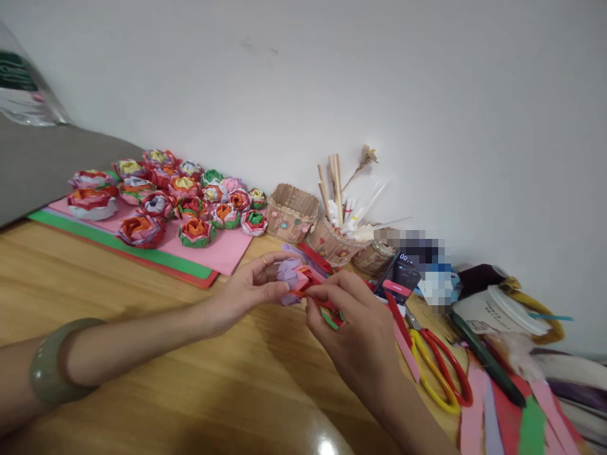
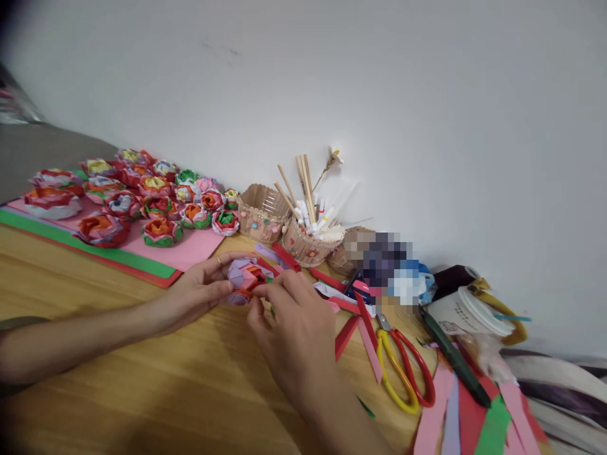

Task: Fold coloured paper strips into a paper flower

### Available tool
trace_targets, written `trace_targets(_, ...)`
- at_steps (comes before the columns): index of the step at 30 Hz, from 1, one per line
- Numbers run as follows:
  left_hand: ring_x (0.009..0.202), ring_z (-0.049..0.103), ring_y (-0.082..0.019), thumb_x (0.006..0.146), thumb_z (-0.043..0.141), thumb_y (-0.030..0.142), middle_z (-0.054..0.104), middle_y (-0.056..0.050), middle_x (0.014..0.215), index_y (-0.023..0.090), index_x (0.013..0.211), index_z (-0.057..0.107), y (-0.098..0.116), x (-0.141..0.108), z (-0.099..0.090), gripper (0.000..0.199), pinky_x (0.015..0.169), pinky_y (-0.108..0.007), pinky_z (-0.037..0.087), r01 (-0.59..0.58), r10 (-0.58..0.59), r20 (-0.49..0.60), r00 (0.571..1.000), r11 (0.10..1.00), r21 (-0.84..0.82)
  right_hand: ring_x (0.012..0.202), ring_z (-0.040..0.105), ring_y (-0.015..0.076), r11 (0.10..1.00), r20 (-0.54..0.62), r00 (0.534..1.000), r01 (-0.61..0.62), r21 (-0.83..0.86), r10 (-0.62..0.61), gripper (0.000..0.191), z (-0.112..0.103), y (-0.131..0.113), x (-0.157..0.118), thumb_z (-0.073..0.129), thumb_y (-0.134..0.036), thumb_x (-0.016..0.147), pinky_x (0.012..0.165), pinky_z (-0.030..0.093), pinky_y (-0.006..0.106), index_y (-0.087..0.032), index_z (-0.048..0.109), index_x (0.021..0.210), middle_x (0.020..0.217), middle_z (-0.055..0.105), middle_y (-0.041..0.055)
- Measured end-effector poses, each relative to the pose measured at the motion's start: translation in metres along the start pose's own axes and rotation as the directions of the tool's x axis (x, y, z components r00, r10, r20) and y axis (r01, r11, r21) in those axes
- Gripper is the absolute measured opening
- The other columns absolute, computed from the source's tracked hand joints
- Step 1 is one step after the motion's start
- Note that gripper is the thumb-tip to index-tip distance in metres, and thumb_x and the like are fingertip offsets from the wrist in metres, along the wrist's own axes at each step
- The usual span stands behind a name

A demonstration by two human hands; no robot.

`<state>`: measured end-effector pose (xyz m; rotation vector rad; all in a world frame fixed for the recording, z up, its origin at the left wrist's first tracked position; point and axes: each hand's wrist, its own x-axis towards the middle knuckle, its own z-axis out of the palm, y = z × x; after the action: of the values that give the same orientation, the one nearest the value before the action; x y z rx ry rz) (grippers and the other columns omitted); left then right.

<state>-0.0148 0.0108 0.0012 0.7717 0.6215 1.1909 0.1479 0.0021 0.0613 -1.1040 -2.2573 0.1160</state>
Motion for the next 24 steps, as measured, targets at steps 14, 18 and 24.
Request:
trace_targets(14, 0.074, 0.061, -0.012, 0.069, 0.072, 0.025, 0.065, -0.004, 0.089, 0.015, 0.090, 0.065, 0.006, -0.001, 0.006, 0.025, 0.068, -0.023, 0.051, 0.096, -0.095, 0.016, 0.995, 0.990, -0.106, 0.058, 0.053, 0.0099, 0.943, 0.254, 0.966, -0.137, 0.304, 0.058, 0.016, -0.009, 0.008, 0.011, 0.054, -0.014, 0.081, 0.050, 0.040, 0.021, -0.019, 0.069, 0.081, 0.066, 0.057, -0.0007)
trace_targets(18, 0.081, 0.061, -0.014, 0.070, 0.071, 0.023, 0.064, -0.005, 0.092, 0.014, 0.092, 0.064, 0.003, 0.001, 0.004, 0.025, 0.070, -0.022, 0.050, 0.084, -0.081, 0.031, 0.996, 0.992, -0.096, 0.056, 0.054, 0.0112, 0.998, 0.063, 0.998, 0.021, 0.060, -0.025, 0.015, 0.001, 0.006, 0.004, 0.054, -0.010, 0.077, 0.049, 0.041, 0.021, -0.016, 0.068, 0.076, 0.063, 0.058, 0.0010)
trace_targets(24, 0.085, 0.060, -0.012, 0.070, 0.070, 0.018, 0.064, -0.003, 0.095, 0.018, 0.097, 0.061, 0.001, 0.001, 0.003, 0.029, 0.070, -0.020, 0.050, 0.056, -0.055, 0.005, 0.998, 0.993, -0.099, 0.060, 0.056, 0.0158, 0.940, -0.143, 0.959, 0.200, -0.277, -0.246, 0.016, 0.011, 0.006, -0.003, 0.053, -0.010, 0.078, 0.053, 0.043, 0.026, -0.013, 0.067, 0.073, 0.062, 0.060, 0.0055)
